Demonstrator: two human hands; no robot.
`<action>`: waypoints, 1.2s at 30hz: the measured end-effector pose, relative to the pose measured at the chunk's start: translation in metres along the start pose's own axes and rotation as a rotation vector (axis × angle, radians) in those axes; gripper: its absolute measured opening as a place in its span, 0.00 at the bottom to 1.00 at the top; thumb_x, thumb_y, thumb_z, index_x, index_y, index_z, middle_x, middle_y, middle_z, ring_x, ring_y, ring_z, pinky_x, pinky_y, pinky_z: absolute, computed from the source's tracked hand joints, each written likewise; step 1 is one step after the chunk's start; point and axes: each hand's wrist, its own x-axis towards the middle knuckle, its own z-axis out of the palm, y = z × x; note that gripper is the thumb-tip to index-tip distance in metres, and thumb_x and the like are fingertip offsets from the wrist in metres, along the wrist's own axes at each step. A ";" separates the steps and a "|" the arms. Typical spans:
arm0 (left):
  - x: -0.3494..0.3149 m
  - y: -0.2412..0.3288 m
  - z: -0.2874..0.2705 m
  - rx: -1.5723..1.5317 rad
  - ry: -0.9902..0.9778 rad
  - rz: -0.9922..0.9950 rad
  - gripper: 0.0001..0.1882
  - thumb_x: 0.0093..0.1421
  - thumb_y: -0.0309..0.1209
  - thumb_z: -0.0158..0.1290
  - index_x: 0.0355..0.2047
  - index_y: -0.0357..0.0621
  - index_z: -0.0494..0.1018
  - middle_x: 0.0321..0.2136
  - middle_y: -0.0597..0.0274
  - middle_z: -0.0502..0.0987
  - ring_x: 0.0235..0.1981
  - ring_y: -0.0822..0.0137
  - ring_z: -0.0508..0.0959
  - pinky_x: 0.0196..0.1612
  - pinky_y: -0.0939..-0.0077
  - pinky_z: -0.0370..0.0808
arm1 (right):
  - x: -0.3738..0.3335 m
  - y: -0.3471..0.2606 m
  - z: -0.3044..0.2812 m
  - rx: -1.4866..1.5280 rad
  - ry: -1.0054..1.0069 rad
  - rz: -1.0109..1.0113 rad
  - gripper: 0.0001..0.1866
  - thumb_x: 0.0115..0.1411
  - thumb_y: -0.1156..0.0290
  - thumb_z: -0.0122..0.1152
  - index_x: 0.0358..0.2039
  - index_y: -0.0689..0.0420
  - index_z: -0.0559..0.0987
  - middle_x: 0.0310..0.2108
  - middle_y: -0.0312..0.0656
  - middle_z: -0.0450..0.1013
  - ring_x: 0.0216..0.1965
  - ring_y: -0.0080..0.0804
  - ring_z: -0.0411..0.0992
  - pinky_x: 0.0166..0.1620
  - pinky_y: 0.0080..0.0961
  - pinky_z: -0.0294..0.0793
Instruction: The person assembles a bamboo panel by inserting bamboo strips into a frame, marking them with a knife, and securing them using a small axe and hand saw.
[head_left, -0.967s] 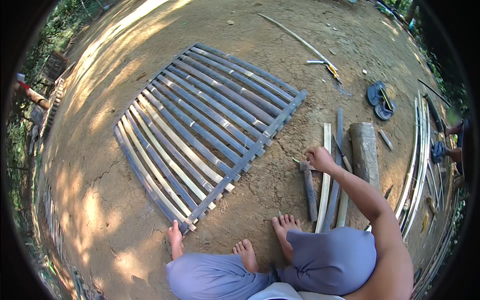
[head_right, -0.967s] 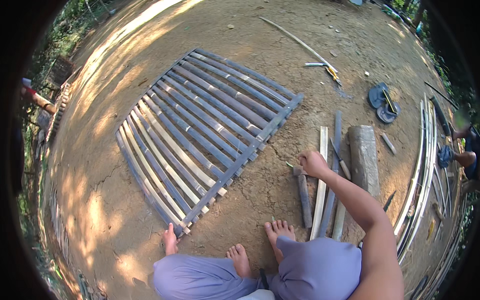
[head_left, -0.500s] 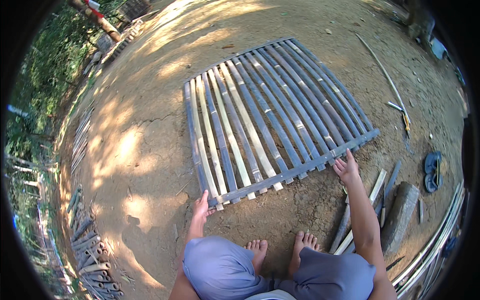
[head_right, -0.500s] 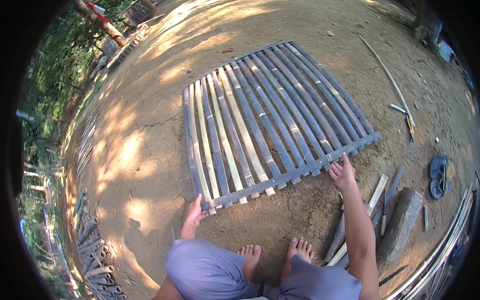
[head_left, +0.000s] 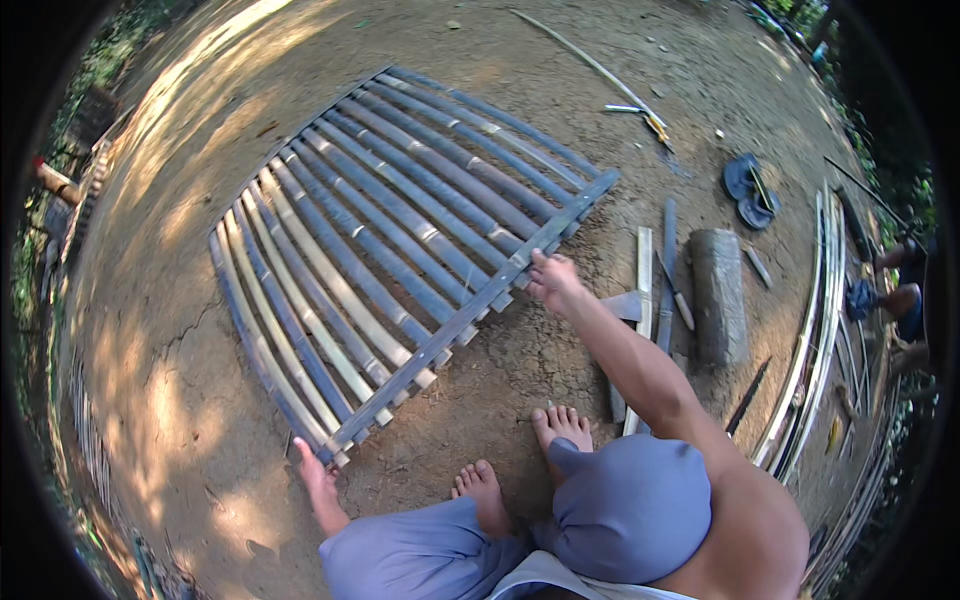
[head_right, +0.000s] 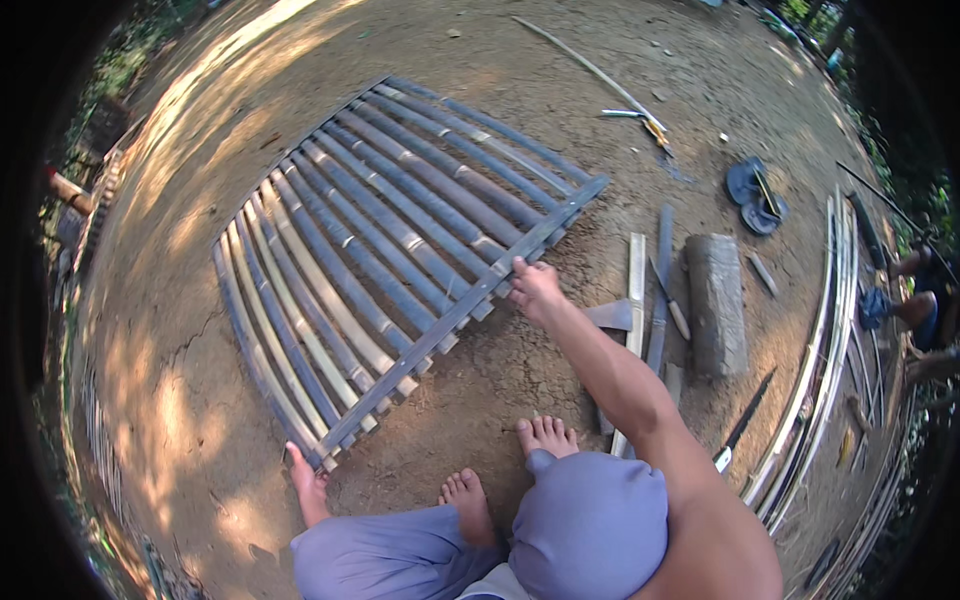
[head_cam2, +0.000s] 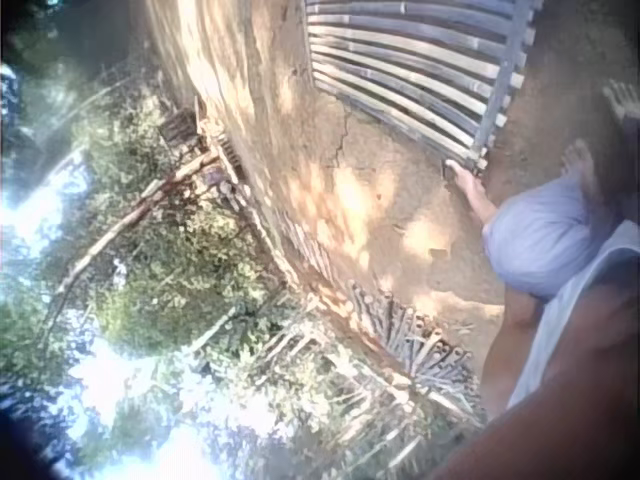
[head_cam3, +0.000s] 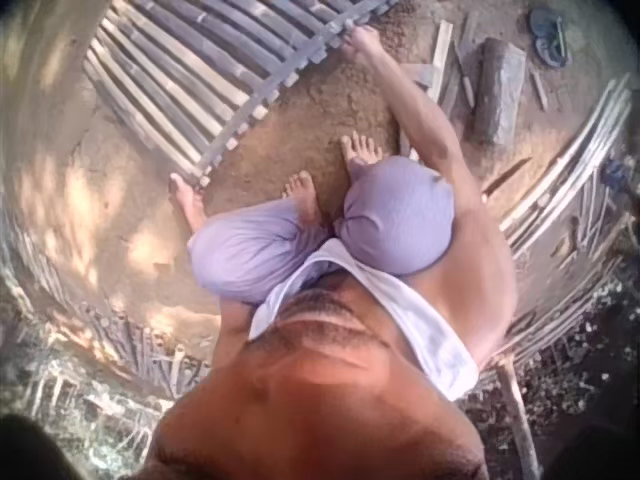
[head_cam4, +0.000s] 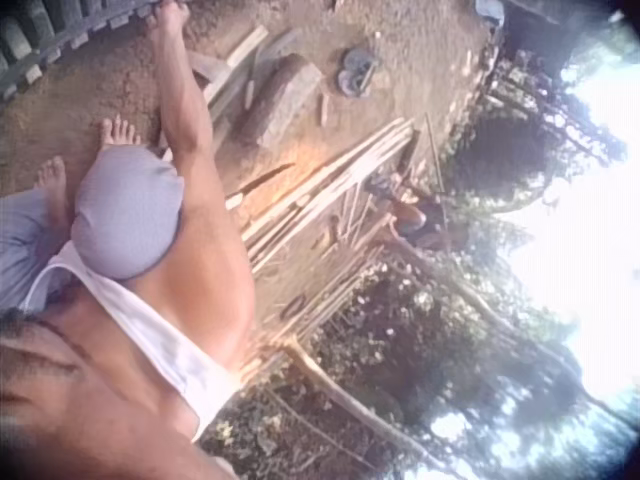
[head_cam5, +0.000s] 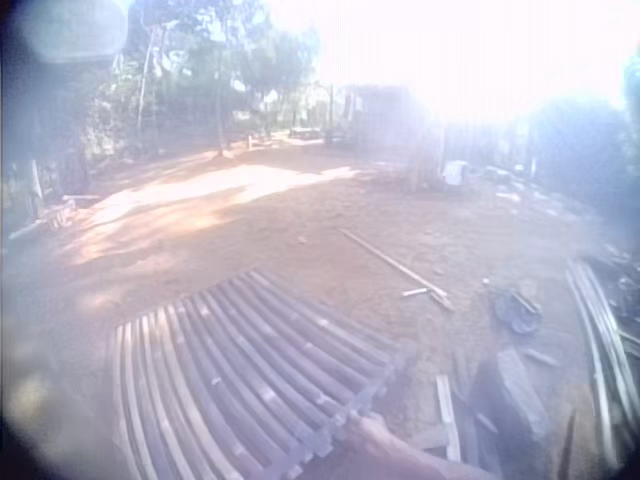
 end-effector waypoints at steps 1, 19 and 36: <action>0.006 -0.003 -0.006 -0.009 0.014 0.055 0.41 0.60 0.76 0.46 0.40 0.48 0.79 0.23 0.67 0.78 0.17 0.70 0.75 0.17 0.74 0.64 | -0.016 0.004 -0.006 0.003 0.003 0.005 0.38 0.70 0.64 0.63 0.71 0.62 0.53 0.68 0.54 0.59 0.67 0.51 0.61 0.56 0.52 0.75; 0.047 0.050 -0.049 0.999 0.290 0.764 0.30 0.65 0.52 0.56 0.49 0.34 0.77 0.50 0.38 0.78 0.53 0.41 0.76 0.58 0.52 0.71 | -0.115 0.093 -0.030 -0.072 -0.046 0.106 0.23 0.67 0.66 0.66 0.57 0.59 0.68 0.51 0.40 0.73 0.47 0.30 0.76 0.49 0.30 0.79; -0.448 0.106 0.379 0.783 -1.769 1.623 0.22 0.65 0.42 0.59 0.51 0.40 0.79 0.49 0.48 0.82 0.53 0.48 0.80 0.56 0.55 0.76 | -0.170 0.030 -0.035 -1.240 -0.565 -0.511 0.17 0.59 0.60 0.65 0.43 0.59 0.84 0.30 0.53 0.81 0.36 0.52 0.81 0.42 0.46 0.81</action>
